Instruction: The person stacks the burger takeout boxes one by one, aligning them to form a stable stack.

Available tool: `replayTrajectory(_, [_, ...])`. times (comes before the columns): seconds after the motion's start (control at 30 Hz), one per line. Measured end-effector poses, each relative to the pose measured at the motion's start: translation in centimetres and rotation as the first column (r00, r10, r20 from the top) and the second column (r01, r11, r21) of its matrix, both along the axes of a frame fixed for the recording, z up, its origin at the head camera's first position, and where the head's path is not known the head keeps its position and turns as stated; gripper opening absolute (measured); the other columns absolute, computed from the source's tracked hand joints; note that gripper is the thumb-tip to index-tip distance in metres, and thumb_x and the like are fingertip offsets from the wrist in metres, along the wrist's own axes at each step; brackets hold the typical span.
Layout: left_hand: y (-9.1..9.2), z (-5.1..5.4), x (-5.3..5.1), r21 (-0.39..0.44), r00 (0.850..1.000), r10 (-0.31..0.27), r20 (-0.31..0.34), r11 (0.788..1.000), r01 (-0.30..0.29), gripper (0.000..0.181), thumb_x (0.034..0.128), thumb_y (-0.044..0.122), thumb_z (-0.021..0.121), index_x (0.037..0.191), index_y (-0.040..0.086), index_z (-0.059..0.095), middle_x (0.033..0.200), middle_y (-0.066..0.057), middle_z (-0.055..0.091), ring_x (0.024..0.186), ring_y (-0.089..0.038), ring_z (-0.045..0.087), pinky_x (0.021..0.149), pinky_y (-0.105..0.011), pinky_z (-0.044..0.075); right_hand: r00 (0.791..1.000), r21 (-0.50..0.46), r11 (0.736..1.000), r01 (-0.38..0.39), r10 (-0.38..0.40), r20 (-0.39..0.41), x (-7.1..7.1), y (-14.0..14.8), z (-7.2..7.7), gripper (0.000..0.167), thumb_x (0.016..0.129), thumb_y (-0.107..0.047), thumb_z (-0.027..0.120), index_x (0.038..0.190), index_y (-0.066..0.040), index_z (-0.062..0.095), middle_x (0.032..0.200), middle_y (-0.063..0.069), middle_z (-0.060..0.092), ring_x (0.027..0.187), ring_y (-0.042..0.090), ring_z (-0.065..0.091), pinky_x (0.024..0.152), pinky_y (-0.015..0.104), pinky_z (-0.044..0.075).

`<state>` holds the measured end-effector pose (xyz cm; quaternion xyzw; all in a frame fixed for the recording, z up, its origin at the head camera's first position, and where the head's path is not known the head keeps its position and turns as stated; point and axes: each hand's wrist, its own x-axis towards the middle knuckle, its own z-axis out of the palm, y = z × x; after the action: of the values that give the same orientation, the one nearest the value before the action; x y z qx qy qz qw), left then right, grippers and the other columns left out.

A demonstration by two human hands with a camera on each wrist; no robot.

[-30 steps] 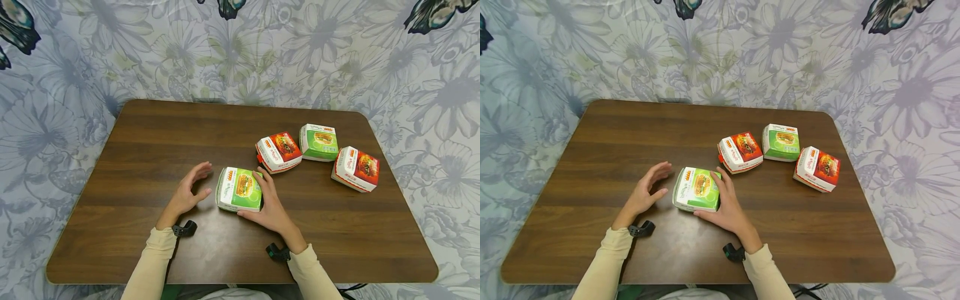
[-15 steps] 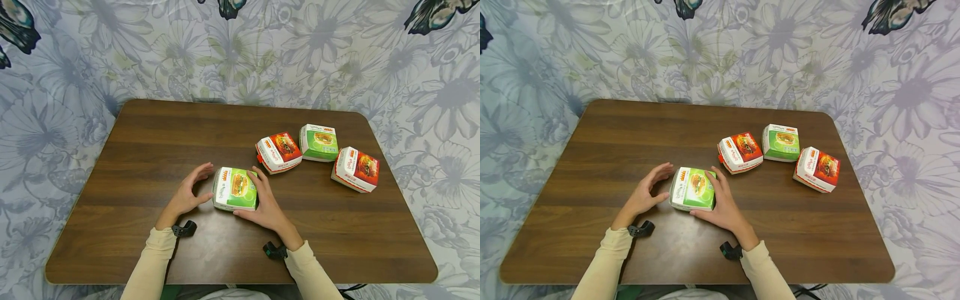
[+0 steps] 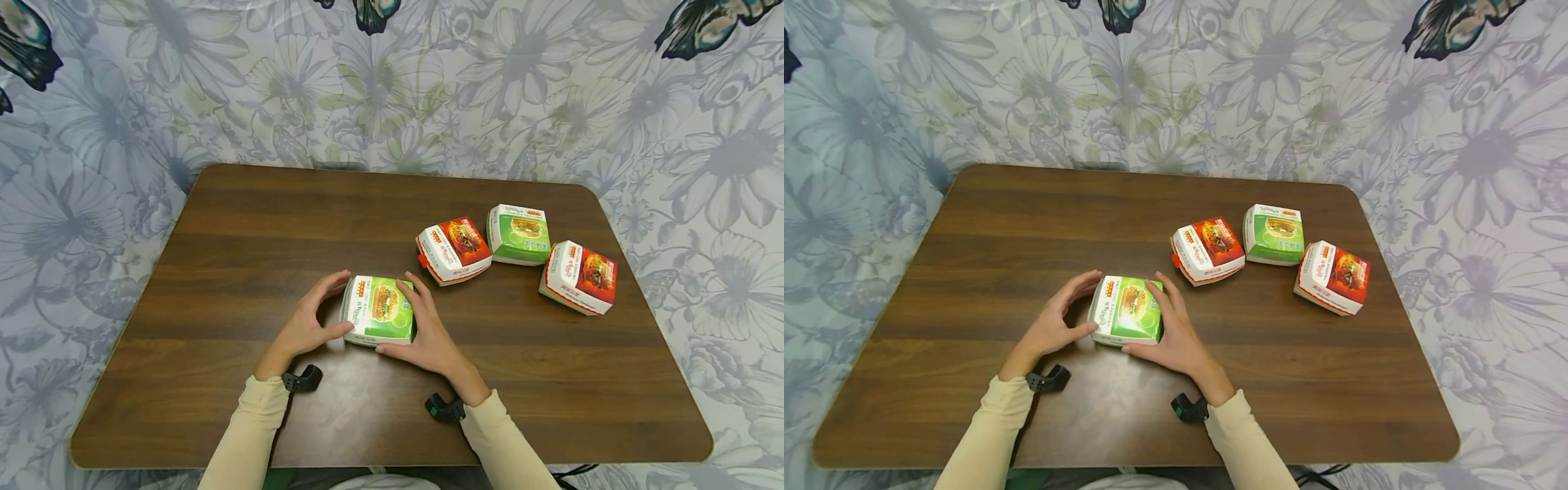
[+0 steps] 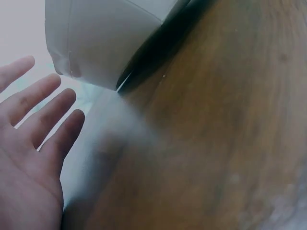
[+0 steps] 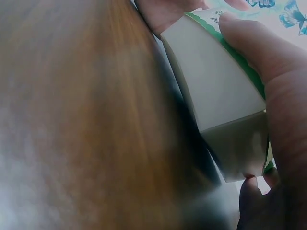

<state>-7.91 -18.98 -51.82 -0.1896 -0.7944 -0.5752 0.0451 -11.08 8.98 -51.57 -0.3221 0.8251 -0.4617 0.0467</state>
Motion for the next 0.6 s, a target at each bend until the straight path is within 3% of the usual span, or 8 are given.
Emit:
replayTrajectory(0.4, [0.06,0.13,-0.09,-0.091,0.997,0.008,0.08,0.996,-0.001,0.105,0.0781,0.022,0.091,0.163,0.014,0.03,0.165,-0.007,0.036,0.146,-0.026,0.042,0.118,-0.055,0.033,1.0,0.01,1.0,-0.01,0.01,0.016,-0.22,-0.12,-0.17,0.12,0.071,-0.037,0.097,0.164,-0.03,0.021,0.172,0.011,0.008,0.158,0.026,0.011,0.119,0.062,0.028])
replayTrajectory(0.6, [0.14,0.17,0.11,-0.114,0.996,0.017,0.092,0.993,-0.006,0.104,0.0788,0.025,0.091,0.163,0.02,0.03,0.165,-0.004,0.037,0.144,-0.027,0.044,0.117,-0.058,0.033,1.0,0.003,1.0,-0.02,0.02,0.015,-0.07,-0.04,-0.06,0.122,0.07,-0.036,0.097,0.165,-0.028,0.021,0.172,0.011,0.007,0.158,0.026,0.009,0.118,0.063,0.028])
